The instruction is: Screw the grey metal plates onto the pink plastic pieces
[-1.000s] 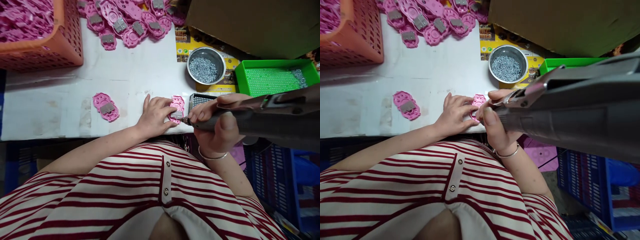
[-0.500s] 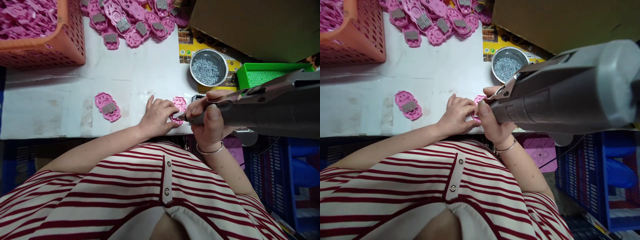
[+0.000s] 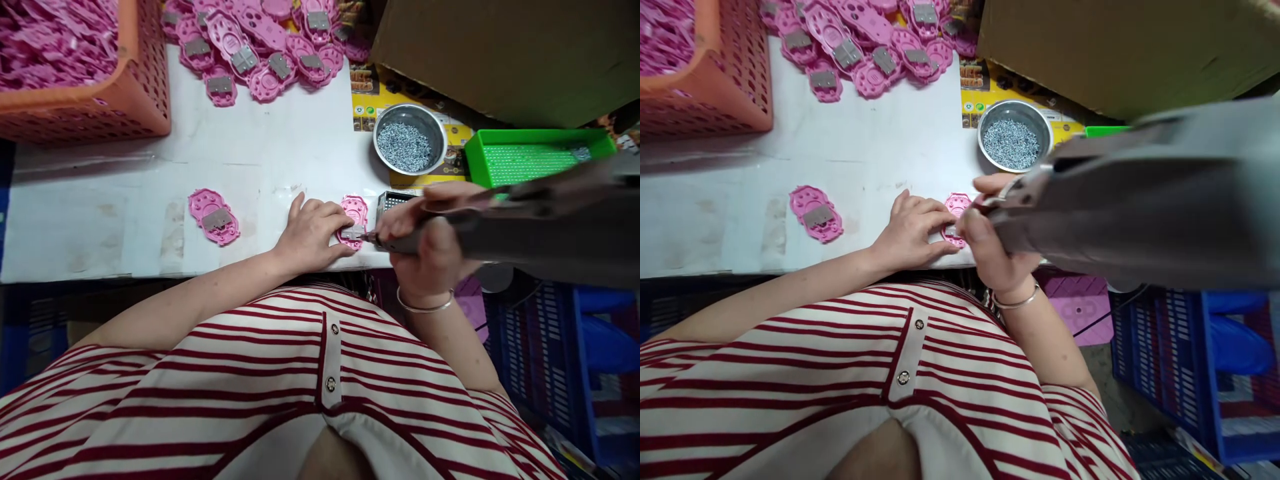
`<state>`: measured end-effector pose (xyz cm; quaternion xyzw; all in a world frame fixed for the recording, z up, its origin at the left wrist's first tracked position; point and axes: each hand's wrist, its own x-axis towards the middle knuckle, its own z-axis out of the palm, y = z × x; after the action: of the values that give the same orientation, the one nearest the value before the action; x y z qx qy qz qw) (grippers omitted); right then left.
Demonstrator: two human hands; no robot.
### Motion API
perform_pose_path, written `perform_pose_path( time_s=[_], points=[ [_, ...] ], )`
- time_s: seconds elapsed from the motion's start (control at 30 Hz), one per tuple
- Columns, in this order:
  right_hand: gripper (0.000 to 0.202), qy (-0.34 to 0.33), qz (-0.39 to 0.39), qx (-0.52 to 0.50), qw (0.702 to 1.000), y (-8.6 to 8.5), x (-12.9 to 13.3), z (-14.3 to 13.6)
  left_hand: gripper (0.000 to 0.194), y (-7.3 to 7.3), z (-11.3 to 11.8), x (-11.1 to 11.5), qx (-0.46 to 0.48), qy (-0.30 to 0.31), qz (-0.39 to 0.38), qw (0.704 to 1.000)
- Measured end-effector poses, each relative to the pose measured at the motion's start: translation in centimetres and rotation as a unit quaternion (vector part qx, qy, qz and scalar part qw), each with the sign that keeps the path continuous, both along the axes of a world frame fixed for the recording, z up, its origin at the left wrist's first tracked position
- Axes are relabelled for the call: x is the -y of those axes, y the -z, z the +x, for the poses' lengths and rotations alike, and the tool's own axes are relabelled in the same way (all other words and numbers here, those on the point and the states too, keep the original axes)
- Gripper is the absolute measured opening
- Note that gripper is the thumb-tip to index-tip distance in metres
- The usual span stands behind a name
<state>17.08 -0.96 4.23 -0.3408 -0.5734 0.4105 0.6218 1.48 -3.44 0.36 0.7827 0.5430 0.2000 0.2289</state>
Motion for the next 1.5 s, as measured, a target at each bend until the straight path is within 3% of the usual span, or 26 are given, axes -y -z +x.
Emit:
perform_pose_path(
  time_s=[0.1,0.2,0.47,0.77,1.0,1.17,1.33,1.5],
  points=[
    [0.016,0.068,0.131,-0.068,0.987,-1.4,0.5,1.2,0.038,0.0,0.3,0.3,0.000,-0.003,0.006,1.000],
    [0.013,0.095,0.151,-0.066,0.982,-1.7,0.6,2.5,0.039,0.1,0.6,0.6,-0.005,0.000,0.011,1.000],
    [0.015,0.107,0.131,-0.097,0.981,-0.3,0.9,3.1,0.044,0.7,0.6,0.8,-0.001,-0.003,0.031,1.000],
    [0.016,0.108,0.103,-0.030,0.988,0.8,0.8,3.5,0.046,0.7,0.5,0.9,-0.005,0.001,0.030,1.000],
    [0.013,0.111,0.129,-0.073,0.983,-1.2,1.0,2.8,0.045,0.8,0.5,0.8,-0.001,0.003,0.033,0.999],
    [0.014,0.058,0.109,-0.094,0.988,-2.3,1.2,1.1,0.043,0.7,0.6,0.7,0.008,0.001,0.034,0.999],
    [0.015,0.029,0.106,-0.050,0.993,-1.0,0.7,-0.7,0.044,0.5,0.7,0.5,0.011,-0.004,0.029,1.000],
    [0.021,0.061,0.106,-0.035,0.992,0.5,-0.2,-1.5,0.044,0.2,0.8,0.2,0.010,-0.005,0.007,1.000]
  ],
)
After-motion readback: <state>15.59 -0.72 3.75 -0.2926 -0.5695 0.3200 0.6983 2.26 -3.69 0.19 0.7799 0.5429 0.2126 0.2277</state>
